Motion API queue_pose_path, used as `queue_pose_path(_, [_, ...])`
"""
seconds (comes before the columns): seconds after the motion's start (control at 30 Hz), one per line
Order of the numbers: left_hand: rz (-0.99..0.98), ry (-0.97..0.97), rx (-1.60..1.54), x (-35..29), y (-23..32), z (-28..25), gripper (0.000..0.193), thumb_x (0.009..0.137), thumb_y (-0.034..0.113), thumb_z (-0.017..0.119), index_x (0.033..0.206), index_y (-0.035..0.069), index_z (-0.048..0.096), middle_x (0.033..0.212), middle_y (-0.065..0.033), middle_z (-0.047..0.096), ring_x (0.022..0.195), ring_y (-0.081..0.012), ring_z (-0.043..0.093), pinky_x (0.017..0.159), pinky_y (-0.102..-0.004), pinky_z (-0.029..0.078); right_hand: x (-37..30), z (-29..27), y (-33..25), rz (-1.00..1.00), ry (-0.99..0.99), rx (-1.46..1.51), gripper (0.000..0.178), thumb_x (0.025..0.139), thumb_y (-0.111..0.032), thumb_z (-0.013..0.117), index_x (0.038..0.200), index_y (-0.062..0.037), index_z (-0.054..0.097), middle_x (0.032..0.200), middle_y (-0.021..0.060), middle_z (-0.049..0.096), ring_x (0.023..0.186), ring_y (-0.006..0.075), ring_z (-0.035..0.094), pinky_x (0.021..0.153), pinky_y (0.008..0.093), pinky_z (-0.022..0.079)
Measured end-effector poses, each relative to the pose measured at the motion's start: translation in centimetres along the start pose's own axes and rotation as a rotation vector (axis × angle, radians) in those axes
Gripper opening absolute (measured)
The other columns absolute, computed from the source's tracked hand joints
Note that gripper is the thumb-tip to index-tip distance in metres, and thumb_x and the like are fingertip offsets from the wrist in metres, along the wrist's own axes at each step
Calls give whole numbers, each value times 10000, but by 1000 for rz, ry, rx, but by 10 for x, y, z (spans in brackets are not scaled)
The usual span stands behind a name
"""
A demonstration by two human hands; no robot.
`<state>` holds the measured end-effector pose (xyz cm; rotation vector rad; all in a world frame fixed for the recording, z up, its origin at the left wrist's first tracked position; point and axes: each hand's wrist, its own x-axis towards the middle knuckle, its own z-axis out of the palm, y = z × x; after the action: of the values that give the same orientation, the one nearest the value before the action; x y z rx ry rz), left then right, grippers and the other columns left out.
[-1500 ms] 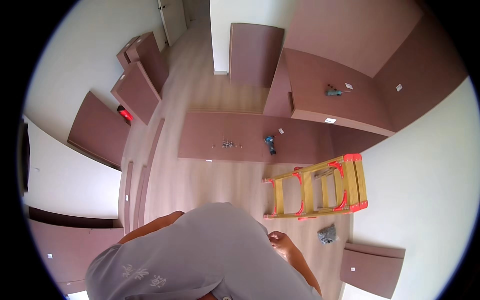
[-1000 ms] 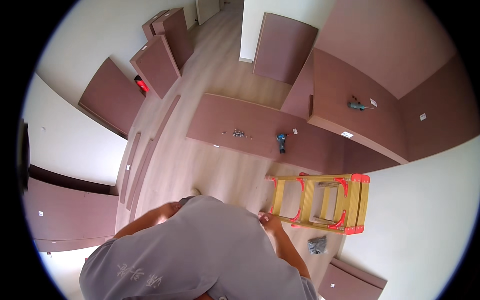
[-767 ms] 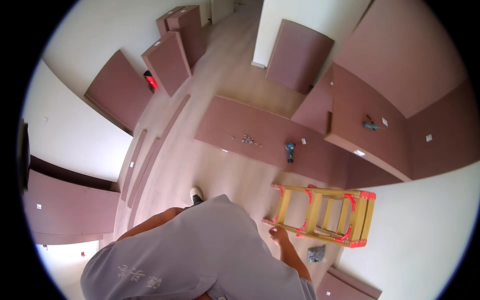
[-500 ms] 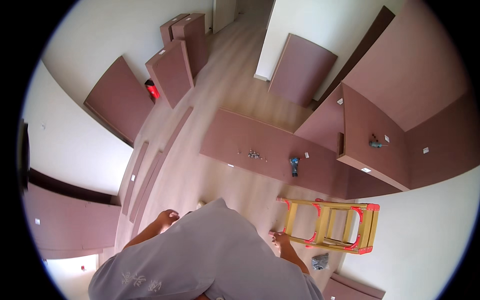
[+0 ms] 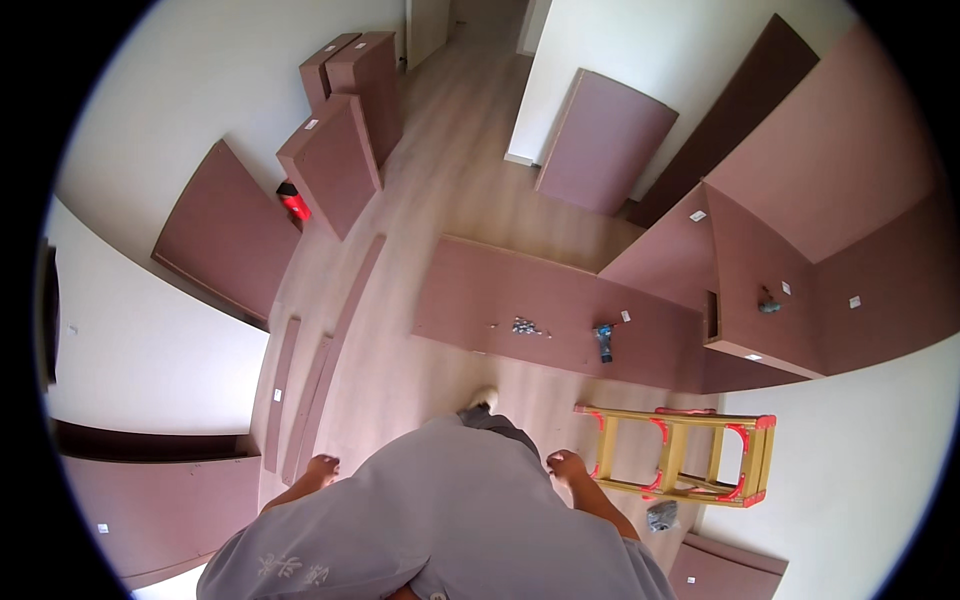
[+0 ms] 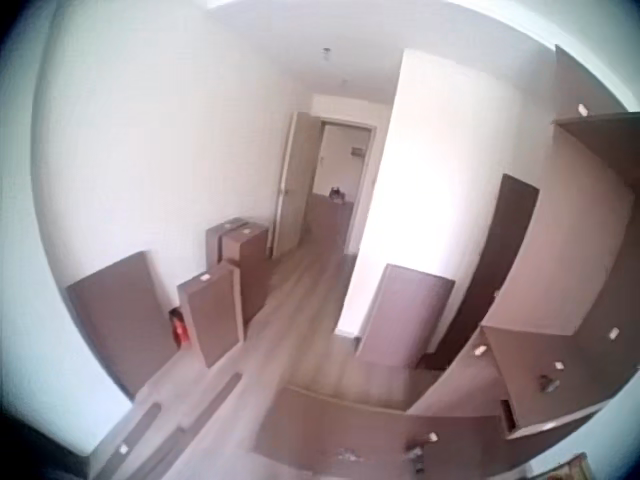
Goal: The person moves furniture panels, uses a power drill to drive screws into a board, and picks up small components and a bottle.
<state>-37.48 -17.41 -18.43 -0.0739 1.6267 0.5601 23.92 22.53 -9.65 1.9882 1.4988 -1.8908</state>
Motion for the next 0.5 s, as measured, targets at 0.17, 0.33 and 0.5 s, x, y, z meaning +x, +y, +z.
queue_pose_path(0.17, [231, 241, 48, 2, 135, 66, 312, 993, 302, 690, 1157, 44, 752, 1028, -94, 791, 898, -185, 736, 789, -418, 587, 31, -20, -29, -38, -42, -280, 127, 949, -170, 712, 1026, -74, 741, 914, 65, 761, 813, 204, 721, 757, 367, 578])
queue_pose_path(0.33, [469, 268, 243, -39, 263, 65, 271, 982, 240, 707, 1149, 32, 754, 988, -78, 777, 921, -195, 722, 837, -356, 563, 120, -19, -77, 145, -181, -221, 167, 1009, -210, 583, 912, -144, 702, 969, 64, 724, 807, 229, 683, 693, 404, 543])
queue_pose_path(0.5, [449, 354, 94, -8, 361, 40, 215, 1012, 214, 656, 1098, 32, 734, 950, -74, 754, 863, -197, 711, 749, -356, 550, 280, -53, -178, -102, -119, -494, 237, 1022, -195, 521, 859, -131, 680, 781, 30, 635, 723, 200, 630, 583, 384, 504])
